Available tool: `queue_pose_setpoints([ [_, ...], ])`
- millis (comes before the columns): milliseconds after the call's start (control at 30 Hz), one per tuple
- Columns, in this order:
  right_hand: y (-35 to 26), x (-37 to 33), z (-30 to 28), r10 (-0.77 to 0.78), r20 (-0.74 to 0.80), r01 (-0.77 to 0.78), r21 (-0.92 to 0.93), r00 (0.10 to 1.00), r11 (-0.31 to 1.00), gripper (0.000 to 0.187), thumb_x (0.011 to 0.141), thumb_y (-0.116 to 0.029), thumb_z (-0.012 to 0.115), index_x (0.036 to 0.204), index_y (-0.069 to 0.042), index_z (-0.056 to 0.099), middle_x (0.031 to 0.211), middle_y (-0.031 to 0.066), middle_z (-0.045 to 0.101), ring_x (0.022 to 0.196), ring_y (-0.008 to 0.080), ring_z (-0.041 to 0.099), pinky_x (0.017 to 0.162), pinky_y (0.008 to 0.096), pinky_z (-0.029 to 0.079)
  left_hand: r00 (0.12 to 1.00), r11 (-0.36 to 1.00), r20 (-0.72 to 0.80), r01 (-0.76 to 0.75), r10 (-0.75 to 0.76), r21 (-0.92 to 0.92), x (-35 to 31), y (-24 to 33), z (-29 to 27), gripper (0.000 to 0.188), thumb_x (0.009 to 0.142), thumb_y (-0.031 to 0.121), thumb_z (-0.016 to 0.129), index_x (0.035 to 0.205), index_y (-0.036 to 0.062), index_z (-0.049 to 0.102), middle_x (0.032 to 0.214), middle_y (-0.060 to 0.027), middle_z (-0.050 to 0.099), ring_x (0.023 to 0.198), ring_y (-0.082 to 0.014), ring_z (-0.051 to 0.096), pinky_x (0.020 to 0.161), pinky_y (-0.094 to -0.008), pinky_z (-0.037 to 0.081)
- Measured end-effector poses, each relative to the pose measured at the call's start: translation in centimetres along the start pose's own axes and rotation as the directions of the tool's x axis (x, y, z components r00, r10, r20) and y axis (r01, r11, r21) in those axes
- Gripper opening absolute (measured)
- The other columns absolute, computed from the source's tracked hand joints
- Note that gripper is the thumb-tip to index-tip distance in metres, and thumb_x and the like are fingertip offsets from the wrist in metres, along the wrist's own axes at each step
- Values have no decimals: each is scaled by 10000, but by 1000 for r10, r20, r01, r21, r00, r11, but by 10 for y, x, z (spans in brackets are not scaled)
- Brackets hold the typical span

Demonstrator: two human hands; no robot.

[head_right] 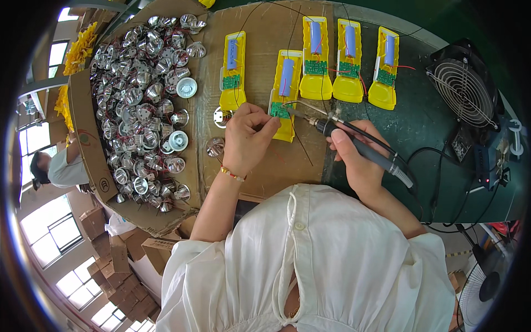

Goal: Soldering wires onto circuit boards inside flashlight components at a factory workstation.

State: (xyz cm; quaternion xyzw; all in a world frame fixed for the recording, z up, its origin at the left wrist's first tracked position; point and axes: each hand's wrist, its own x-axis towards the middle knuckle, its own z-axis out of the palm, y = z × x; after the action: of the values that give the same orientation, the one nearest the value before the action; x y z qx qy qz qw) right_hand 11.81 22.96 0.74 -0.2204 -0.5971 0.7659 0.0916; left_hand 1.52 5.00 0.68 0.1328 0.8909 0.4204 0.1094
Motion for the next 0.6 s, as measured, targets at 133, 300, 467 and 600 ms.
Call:
queue_pose_setpoints([
  [133,-1,-2,-6,-63,15,63,-23,998,998,154,824,-107,619,907,5,553,778,102,635,650,92,582,516,198,450,1000,1000,6,13,-13,-14,1,-2,0,133,739,123,664,758,-9,665,759,-57,534,628,-146,531,579,-261,428],
  [300,-1,-3,-9,-55,20,55,-15,998,998,161,824,-112,622,906,6,551,775,102,634,647,91,581,519,198,453,994,992,-17,-103,104,74,-6,4,-5,115,742,101,661,805,6,674,844,-85,599,704,-188,593,634,-282,466],
  [467,-4,-7,-14,-73,32,75,-88,997,993,179,823,-132,635,902,5,551,773,96,634,646,85,577,516,197,455,938,928,42,-348,345,134,-27,1,-42,174,690,43,674,855,96,690,1005,-98,584,917,-267,558,776,-357,459],
  [600,-1,-8,-11,-62,52,67,-96,997,993,149,835,-88,585,925,22,539,765,107,609,614,106,561,501,205,435,855,823,135,-519,501,232,-26,-6,-28,218,605,114,750,817,132,705,1124,-85,521,1111,-311,455,903,-408,404],
])
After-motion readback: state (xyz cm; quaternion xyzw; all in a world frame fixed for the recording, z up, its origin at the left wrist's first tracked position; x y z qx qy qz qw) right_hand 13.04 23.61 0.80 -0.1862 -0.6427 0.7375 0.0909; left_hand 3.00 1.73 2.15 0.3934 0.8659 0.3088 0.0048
